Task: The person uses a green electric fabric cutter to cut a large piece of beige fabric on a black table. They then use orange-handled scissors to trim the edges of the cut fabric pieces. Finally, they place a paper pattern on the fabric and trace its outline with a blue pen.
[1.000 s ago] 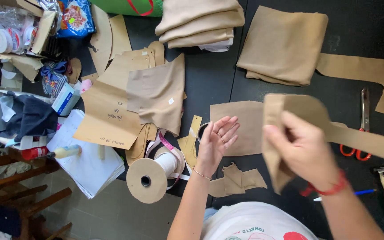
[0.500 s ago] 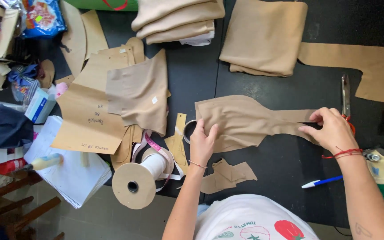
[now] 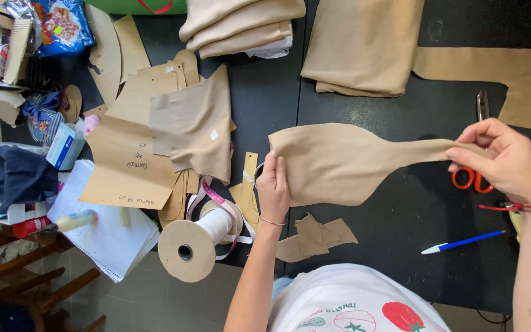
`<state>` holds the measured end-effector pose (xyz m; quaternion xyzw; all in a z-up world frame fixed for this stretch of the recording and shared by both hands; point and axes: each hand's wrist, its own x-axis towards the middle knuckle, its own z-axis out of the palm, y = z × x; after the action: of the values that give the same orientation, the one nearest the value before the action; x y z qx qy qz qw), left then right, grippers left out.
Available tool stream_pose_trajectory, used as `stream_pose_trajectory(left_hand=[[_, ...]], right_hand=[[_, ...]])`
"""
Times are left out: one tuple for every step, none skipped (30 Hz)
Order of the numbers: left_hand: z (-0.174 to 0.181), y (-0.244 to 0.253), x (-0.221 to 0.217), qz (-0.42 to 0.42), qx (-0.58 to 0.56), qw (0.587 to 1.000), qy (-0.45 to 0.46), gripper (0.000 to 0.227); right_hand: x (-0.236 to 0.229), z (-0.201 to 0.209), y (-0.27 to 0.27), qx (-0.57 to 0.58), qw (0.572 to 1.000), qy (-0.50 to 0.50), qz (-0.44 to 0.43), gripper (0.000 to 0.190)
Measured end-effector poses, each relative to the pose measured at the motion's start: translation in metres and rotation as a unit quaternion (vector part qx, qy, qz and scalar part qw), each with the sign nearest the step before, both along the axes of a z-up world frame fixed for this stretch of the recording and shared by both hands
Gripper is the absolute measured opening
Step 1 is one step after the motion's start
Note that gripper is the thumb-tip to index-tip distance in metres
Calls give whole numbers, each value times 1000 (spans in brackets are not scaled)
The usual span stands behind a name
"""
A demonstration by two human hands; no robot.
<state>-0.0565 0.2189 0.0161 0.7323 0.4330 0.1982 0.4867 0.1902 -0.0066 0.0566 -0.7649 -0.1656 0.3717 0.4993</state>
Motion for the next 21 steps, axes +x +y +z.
stream_pose_trajectory(left_hand=[[-1, 1, 0, -3, -1, 1000, -1, 26], [-2, 1, -1, 5, -31, 998, 46, 32], [-3, 2, -2, 15, -61, 994, 94, 42], [5, -1, -1, 13, -62, 993, 95, 42], [12, -2, 1, 19, -83, 992, 98, 41], [18, -2, 2, 26, -104, 989, 101, 41], [14, -3, 2, 25, -105, 989, 101, 41], [9, -4, 1, 1, -75, 993, 88, 43], [4, -6, -3, -18, -46, 996, 78, 47], [4, -9, -5, -14, -47, 995, 82, 47], [2, -9, -4, -7, -43, 998, 51, 29], [1, -9, -3, -1, -38, 999, 19, 12], [7, -6, -2, 0, -37, 999, 19, 12], [13, -3, 0, -29, 14, 999, -13, 11], [20, -3, -1, -58, 61, 995, -44, 14], [25, -3, -3, -58, 58, 996, -42, 14], [30, 0, -3, -82, 66, 992, -63, 20], [36, 2, -3, -106, 73, 988, -84, 30], [28, 3, -8, -107, 75, 988, -86, 30], [21, 4, -13, -109, 69, 990, -57, 35], [13, 4, -19, -112, 61, 992, -26, 41]], right_hand=[[2, 2, 7, -1, 1000, -1, -3, 21], [3, 5, 15, -66, 998, -18, 16, 21], [4, 7, 23, -131, 990, -33, 36, 21], [4, 2, 27, -132, 990, -32, 35, 21], [4, -3, 32, -205, 977, -22, 59, 24], [5, -8, 38, -278, 957, -13, 82, 27], [6, -15, 34, -279, 957, -13, 82, 27], [7, -22, 31, -242, 968, -12, 59, 24], [6, -30, 29, -205, 978, -7, 40, 21], [4, -29, 26, -206, 978, -3, 45, 21], [3, -28, 25, -171, 985, -18, 20, 16], [2, -27, 24, -135, 990, -32, -4, 12], [1, -23, 24, -133, 991, -32, -4, 12], [0, -19, 24, -97, 994, -40, -6, 10], [-4, -14, 20, -65, 997, -47, -8, 8], [-7, -4, 22, -67, 997, -45, -8, 8], [-9, 5, 25, -57, 997, -51, -4, 8], [-12, 15, 28, -47, 997, -57, 0, 10], [-11, 12, 29, -45, 997, -59, -1, 10], [-11, 10, 31, -62, 997, -50, 3, 13], [-12, 8, 30, -83, 996, -39, 7, 16]])
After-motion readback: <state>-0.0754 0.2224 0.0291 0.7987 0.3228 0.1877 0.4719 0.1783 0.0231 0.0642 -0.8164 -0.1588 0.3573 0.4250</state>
